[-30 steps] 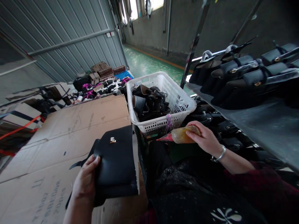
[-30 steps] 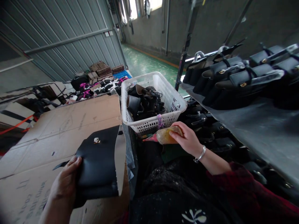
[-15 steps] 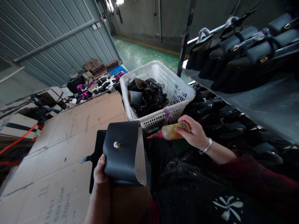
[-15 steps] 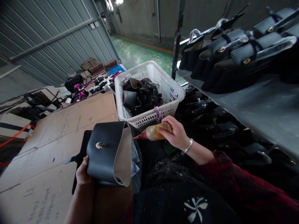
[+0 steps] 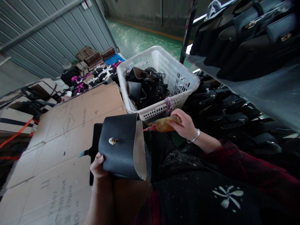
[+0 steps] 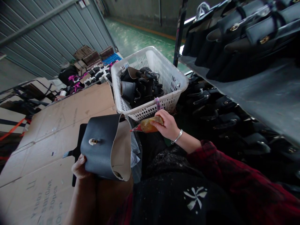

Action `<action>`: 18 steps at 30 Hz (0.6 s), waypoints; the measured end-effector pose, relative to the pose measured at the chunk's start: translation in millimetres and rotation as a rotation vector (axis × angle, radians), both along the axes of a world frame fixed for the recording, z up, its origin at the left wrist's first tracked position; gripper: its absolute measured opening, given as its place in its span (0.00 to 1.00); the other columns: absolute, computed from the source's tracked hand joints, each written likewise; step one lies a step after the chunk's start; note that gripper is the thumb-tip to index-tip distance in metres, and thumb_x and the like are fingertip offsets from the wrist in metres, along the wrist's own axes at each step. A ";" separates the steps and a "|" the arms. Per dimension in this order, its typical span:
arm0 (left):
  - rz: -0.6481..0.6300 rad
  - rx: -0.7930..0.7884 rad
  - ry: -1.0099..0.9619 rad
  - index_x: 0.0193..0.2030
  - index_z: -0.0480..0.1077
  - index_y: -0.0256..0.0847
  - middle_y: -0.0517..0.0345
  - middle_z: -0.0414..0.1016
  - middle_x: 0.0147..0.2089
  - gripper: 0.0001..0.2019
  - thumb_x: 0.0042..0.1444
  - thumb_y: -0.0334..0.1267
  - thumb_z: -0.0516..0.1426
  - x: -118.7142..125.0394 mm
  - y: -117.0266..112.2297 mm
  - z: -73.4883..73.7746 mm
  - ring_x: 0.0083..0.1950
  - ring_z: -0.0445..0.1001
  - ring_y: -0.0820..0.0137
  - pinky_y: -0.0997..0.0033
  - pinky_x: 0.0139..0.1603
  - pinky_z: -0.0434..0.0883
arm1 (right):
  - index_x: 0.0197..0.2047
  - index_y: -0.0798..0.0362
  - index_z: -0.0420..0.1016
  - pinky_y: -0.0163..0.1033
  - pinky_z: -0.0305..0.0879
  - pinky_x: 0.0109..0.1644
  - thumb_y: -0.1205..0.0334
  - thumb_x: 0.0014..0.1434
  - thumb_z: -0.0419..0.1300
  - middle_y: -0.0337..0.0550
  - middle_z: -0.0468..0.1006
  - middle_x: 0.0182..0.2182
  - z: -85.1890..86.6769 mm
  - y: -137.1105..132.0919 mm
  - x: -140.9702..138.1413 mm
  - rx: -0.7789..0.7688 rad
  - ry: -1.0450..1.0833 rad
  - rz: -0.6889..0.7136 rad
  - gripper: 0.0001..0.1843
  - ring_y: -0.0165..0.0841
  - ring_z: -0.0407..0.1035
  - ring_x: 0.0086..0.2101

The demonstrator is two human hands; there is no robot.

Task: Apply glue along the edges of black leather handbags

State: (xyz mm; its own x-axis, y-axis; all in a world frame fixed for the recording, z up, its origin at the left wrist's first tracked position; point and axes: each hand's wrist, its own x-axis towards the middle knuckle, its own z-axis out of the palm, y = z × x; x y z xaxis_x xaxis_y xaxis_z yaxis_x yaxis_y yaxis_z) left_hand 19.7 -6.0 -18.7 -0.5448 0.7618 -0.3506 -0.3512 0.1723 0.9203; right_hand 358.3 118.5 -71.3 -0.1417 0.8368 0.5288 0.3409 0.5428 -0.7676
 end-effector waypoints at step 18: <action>0.061 -0.004 -0.005 0.14 0.66 0.41 0.61 0.71 0.18 0.18 0.16 0.39 0.70 3.9 0.4 0.4 0.18 0.67 0.72 0.74 0.18 0.66 | 0.31 0.49 0.63 0.39 0.58 0.31 0.54 0.54 0.59 0.37 0.65 0.26 -27.8 2.3 -8.7 -0.234 0.067 0.002 0.10 0.32 0.60 0.27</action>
State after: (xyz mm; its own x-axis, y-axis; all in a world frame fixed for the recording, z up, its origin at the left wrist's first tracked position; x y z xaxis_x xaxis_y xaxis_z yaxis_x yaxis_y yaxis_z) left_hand 23.6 -5.6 -18.4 -0.5886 0.7256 -0.3565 -0.3657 0.1544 0.9178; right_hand 349.6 120.8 -99.1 -0.1147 0.9375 0.3287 0.2838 0.3480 -0.8935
